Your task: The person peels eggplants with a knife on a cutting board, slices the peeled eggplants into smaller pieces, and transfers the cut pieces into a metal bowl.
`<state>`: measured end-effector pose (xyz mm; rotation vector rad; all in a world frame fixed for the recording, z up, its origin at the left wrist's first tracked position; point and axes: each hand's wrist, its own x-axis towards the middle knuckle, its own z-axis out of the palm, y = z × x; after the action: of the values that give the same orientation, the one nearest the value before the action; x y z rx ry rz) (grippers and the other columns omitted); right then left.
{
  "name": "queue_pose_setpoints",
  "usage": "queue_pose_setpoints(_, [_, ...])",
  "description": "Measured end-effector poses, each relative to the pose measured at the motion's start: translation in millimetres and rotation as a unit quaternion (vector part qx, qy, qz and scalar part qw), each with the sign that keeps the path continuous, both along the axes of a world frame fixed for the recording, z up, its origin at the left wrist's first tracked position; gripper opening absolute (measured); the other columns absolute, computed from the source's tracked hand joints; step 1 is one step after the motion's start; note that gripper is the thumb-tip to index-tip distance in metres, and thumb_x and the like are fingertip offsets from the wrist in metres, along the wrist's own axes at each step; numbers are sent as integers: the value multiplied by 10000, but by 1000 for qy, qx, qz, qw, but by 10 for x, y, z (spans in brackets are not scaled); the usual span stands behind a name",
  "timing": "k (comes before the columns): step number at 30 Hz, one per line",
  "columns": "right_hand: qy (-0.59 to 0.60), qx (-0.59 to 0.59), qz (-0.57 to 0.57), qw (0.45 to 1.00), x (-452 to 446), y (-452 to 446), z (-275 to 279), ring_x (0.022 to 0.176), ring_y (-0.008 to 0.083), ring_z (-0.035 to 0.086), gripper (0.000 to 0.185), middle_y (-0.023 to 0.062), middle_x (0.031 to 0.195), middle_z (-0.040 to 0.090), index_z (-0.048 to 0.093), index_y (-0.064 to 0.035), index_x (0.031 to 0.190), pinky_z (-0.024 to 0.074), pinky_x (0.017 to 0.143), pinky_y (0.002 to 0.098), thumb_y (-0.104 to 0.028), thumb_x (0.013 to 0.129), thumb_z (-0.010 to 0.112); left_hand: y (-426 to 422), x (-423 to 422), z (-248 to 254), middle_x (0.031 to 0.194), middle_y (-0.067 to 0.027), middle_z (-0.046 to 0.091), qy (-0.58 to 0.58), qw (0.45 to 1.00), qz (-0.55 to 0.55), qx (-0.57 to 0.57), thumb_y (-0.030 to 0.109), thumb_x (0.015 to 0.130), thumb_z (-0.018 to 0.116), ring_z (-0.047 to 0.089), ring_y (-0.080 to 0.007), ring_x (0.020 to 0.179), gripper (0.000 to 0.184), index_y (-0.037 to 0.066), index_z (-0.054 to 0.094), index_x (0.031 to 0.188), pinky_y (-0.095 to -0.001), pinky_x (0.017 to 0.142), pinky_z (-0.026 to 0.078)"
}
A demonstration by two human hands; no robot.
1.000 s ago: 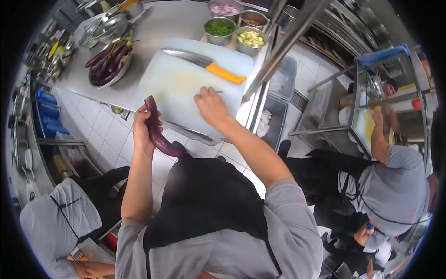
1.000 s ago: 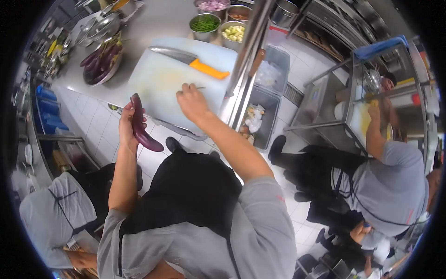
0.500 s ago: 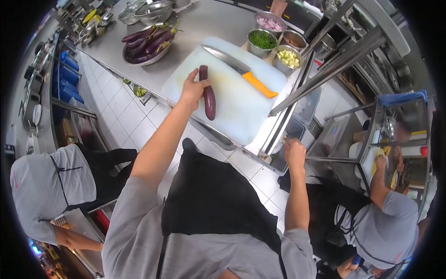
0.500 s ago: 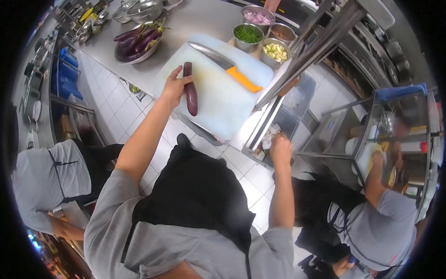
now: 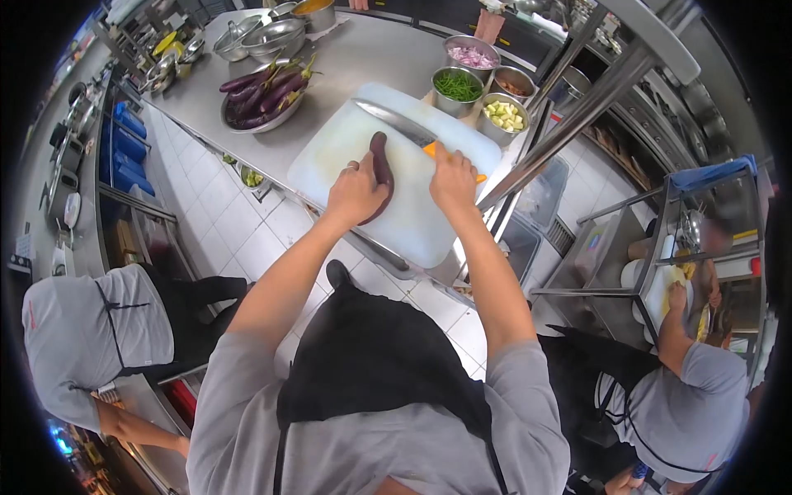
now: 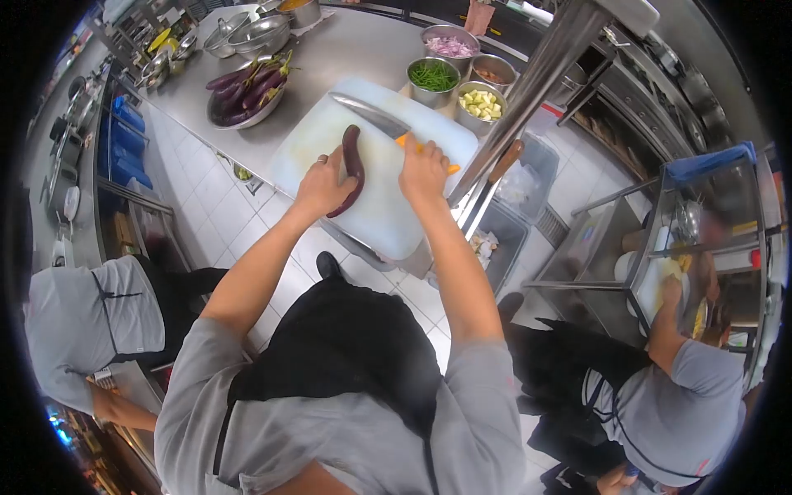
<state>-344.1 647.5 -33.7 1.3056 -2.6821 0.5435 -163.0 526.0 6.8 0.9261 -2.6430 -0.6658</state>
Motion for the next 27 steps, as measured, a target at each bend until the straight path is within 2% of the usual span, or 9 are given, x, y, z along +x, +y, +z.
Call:
queue_pose_setpoints(1, [-4,13,12,1000,-45,-71,66,1203,483,583,566,280,1266,604,533,-88,1444,504,939,590,-60,887,634,25,12,3,1069,-270,721,-10,999,-6,-47,222,821,727,705,-411,1016,726,-74,475,1434,-478,920,552])
queue_pose_setpoints(6, [-119,31,34,992,120,-78,395,1069,437,682,480,235,1090,677,542,-70,1406,541,858,543,-99,930,605,-29,101,-123,1134,-263,680,-3,996,-83,14,190,794,719,657,-428,1093,804,-21,439,1518,-492,947,539])
queue_pose_setpoints(8, [-210,-57,30,976,221,184,405,906,407,716,450,232,967,687,541,-53,1385,564,799,504,-125,945,606,-208,340,-19,1126,-254,675,-10,990,-136,22,156,794,714,647,-432,1086,786,18,463,1526,-489,952,528])
queue_pose_setpoints(12, [-478,-108,-38,871,569,808,588,647,324,707,431,199,812,688,525,-20,1366,580,634,434,-170,971,610,-377,737,168,1107,-238,656,-37,985,-170,19,36,816,670,625,-416,1057,705,79,533,1506,-462,961,502])
queue_pose_setpoints(15, [-577,-99,-58,809,666,954,482,618,143,599,524,121,900,653,478,-78,1499,519,507,328,-161,996,602,-361,777,118,1142,-222,630,8,983,-180,-26,-21,827,661,605,-401,1061,678,84,560,1489,-449,962,496])
queue_pose_setpoints(18, [-625,-152,-83,761,873,958,555,579,149,566,622,117,898,649,397,-143,1594,517,509,338,-170,1006,598,-343,665,26,1199,-194,613,41,983,-175,-48,-5,842,700,594,-390,1070,617,84,608,1446,-448,956,502])
queue_pose_setpoints(19, [-620,-155,-63,766,896,946,510,583,147,558,718,113,892,642,298,-234,1661,518,510,342,-157,1008,586,-379,627,-42,1196,-180,622,48,983,-173,-47,1,842,707,595,-385,1063,605,92,621,1434,-451,955,507])
queue_pose_setpoints(22, [-633,-144,-83,756,925,863,524,584,149,555,732,108,891,641,284,-287,1668,518,513,346,-151,1011,577,-444,605,-94,1190,-166,630,50,979,-188,-53,-5,845,706,600,-379,1063,605,92,619,1436,-454,950,517])
queue_pose_setpoints(27, [-643,-139,-79,749,885,773,508,599,160,561,730,104,882,640,279,-242,1674,513,524,351,-134,1012,566,-375,647,-13,1205,-166,629,15,969,-212,-125,-22,824,716,603,-384,1083,683,95,574,1481,-465,966,519])
